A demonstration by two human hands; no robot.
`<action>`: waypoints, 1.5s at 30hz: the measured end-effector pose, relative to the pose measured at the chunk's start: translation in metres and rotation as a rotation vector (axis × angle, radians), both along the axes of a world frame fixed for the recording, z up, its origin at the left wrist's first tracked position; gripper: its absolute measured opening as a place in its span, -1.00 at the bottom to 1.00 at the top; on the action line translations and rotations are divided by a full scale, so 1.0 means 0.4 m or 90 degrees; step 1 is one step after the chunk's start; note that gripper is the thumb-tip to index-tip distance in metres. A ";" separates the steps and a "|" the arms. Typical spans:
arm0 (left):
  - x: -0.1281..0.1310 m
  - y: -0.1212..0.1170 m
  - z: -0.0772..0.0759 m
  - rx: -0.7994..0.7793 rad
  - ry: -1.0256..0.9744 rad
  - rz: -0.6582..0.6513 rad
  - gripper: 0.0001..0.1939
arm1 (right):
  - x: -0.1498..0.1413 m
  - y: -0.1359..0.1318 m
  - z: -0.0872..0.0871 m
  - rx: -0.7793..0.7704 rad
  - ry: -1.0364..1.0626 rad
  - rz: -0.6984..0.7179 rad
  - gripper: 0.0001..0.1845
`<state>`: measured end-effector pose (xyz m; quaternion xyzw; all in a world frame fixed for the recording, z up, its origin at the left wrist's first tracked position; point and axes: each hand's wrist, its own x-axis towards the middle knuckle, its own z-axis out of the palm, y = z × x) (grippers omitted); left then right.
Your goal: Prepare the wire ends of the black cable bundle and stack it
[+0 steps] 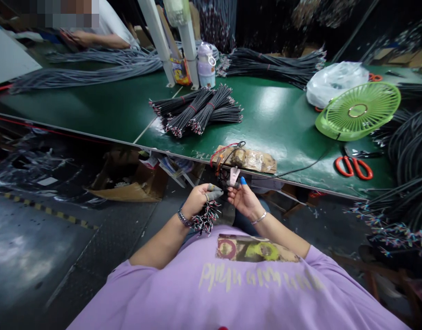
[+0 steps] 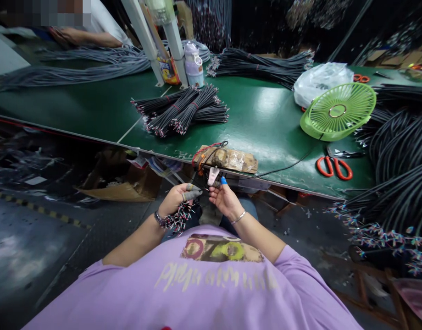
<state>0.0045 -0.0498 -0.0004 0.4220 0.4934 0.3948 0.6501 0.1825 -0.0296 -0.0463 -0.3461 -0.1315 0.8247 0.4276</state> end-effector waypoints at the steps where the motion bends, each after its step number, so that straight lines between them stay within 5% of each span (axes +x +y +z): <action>1: -0.011 0.000 -0.005 -0.011 -0.021 0.008 -0.66 | 0.003 -0.004 -0.007 -0.006 -0.010 0.005 -0.58; 6: -0.095 0.011 -0.035 -0.036 -0.203 0.057 -0.63 | 0.008 -0.037 -0.060 0.017 -0.134 0.053 -0.71; 9: -0.150 0.019 -0.036 -0.032 -0.253 0.173 -0.53 | 0.005 -0.055 -0.082 0.109 -0.278 0.092 -0.72; 15: -0.209 0.003 0.021 0.000 -0.283 0.364 -0.47 | -0.001 -0.065 -0.072 0.539 -0.562 0.141 -0.69; 19: -0.231 -0.016 0.050 0.035 -0.305 0.385 -0.38 | -0.001 -0.067 -0.062 0.647 -0.620 0.150 -0.72; 25: -0.308 -0.044 0.064 0.093 -0.345 0.399 -0.42 | 0.003 -0.084 -0.043 0.660 -0.664 0.134 -0.71; 31: -0.383 -0.055 0.079 0.295 -0.434 0.392 -0.60 | 0.005 -0.106 -0.021 0.733 -0.700 0.165 -0.76; 36: -0.398 -0.059 0.086 0.428 -0.523 0.342 -0.55 | 0.001 -0.114 0.010 0.796 -0.706 0.166 -0.74; 41: -0.397 -0.054 0.092 0.412 -0.508 0.360 -0.51 | -0.004 -0.116 0.038 0.876 -0.721 0.191 -0.75; 45: -0.401 -0.032 0.083 0.400 -0.563 0.298 -0.56 | -0.005 -0.118 0.055 0.931 -0.738 0.199 -0.76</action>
